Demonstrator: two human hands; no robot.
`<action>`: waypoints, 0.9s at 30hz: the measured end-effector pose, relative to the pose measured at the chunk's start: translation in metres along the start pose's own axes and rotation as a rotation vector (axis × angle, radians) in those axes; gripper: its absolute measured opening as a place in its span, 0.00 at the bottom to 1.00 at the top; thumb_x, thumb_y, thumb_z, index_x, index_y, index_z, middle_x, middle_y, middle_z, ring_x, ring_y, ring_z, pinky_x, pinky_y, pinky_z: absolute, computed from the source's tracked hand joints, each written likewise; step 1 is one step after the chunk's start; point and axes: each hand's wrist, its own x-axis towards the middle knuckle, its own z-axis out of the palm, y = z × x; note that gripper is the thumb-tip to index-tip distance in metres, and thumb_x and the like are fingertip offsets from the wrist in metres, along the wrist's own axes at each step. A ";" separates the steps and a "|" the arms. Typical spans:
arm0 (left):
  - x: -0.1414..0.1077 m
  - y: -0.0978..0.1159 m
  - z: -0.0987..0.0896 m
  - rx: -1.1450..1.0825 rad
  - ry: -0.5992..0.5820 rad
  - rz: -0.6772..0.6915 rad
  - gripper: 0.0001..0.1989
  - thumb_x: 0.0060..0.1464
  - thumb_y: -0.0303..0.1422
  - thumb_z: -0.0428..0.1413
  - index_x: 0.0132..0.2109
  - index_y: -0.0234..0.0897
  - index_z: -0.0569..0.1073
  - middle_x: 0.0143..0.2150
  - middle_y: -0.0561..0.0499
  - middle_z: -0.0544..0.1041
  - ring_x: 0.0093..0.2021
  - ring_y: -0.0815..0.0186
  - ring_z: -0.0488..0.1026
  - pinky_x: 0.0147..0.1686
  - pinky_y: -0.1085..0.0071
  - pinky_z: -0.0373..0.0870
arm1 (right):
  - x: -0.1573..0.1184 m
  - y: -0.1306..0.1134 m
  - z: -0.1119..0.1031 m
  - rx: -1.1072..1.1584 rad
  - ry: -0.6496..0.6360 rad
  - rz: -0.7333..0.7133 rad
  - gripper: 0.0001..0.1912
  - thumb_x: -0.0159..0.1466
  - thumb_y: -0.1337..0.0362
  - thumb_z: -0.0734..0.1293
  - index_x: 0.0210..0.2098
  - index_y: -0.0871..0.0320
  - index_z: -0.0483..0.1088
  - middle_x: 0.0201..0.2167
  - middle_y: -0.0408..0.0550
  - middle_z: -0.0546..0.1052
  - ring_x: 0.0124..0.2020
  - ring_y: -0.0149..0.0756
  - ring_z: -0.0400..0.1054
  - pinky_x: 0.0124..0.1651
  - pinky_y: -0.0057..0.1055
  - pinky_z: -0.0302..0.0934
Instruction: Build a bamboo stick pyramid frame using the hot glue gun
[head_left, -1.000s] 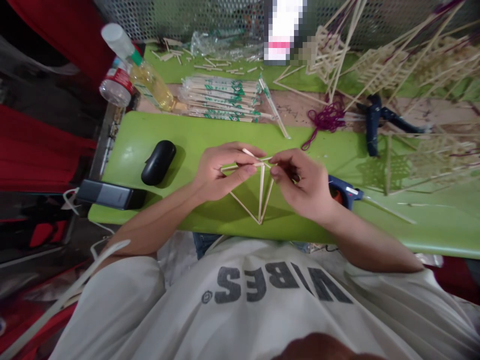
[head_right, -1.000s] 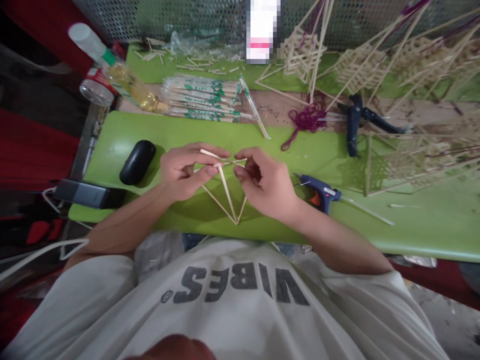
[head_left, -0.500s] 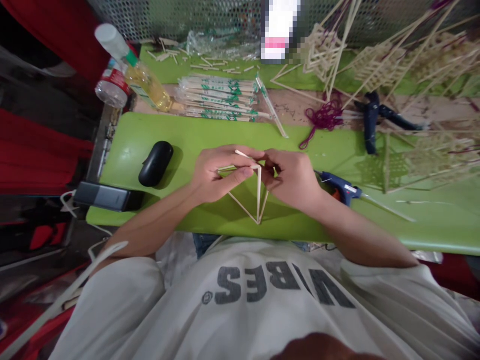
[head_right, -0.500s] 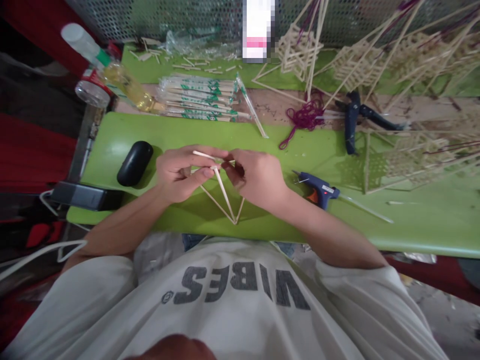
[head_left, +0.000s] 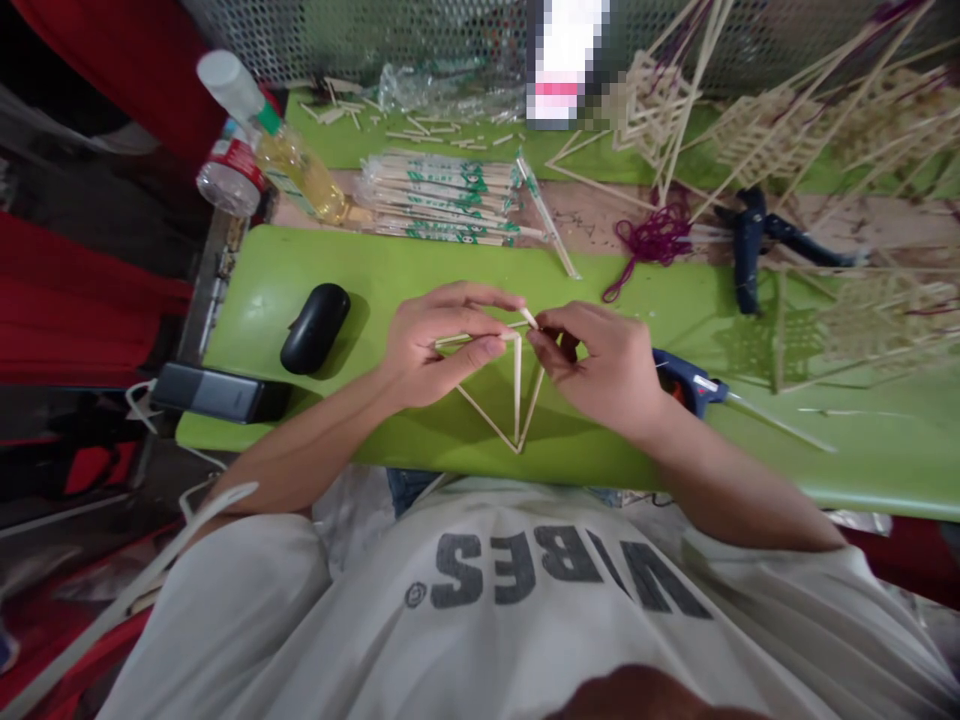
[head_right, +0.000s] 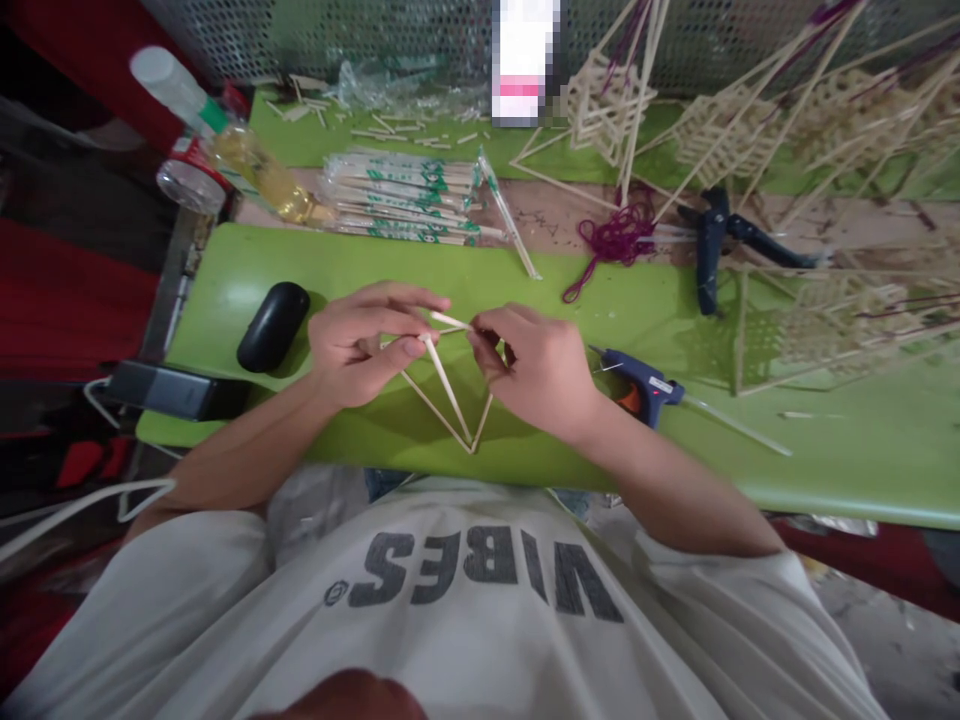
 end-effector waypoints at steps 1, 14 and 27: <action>0.000 0.000 0.000 -0.003 0.002 0.011 0.11 0.75 0.47 0.74 0.56 0.51 0.94 0.60 0.44 0.94 0.49 0.57 0.94 0.41 0.64 0.89 | -0.001 -0.001 -0.002 -0.004 -0.008 -0.006 0.07 0.79 0.65 0.71 0.46 0.55 0.84 0.38 0.50 0.87 0.31 0.37 0.76 0.36 0.36 0.66; 0.002 0.006 -0.002 0.062 0.012 0.029 0.13 0.76 0.50 0.72 0.51 0.49 0.92 0.47 0.46 0.93 0.49 0.56 0.94 0.39 0.66 0.89 | -0.008 -0.002 -0.005 -0.093 -0.045 -0.053 0.06 0.75 0.68 0.72 0.46 0.53 0.83 0.41 0.51 0.90 0.34 0.41 0.81 0.37 0.37 0.67; 0.002 0.006 -0.005 0.055 0.004 0.027 0.11 0.76 0.49 0.72 0.51 0.51 0.93 0.51 0.47 0.94 0.47 0.57 0.94 0.36 0.66 0.88 | -0.007 -0.006 -0.005 -0.139 -0.052 -0.100 0.09 0.77 0.69 0.70 0.47 0.54 0.85 0.39 0.50 0.89 0.30 0.37 0.76 0.36 0.38 0.65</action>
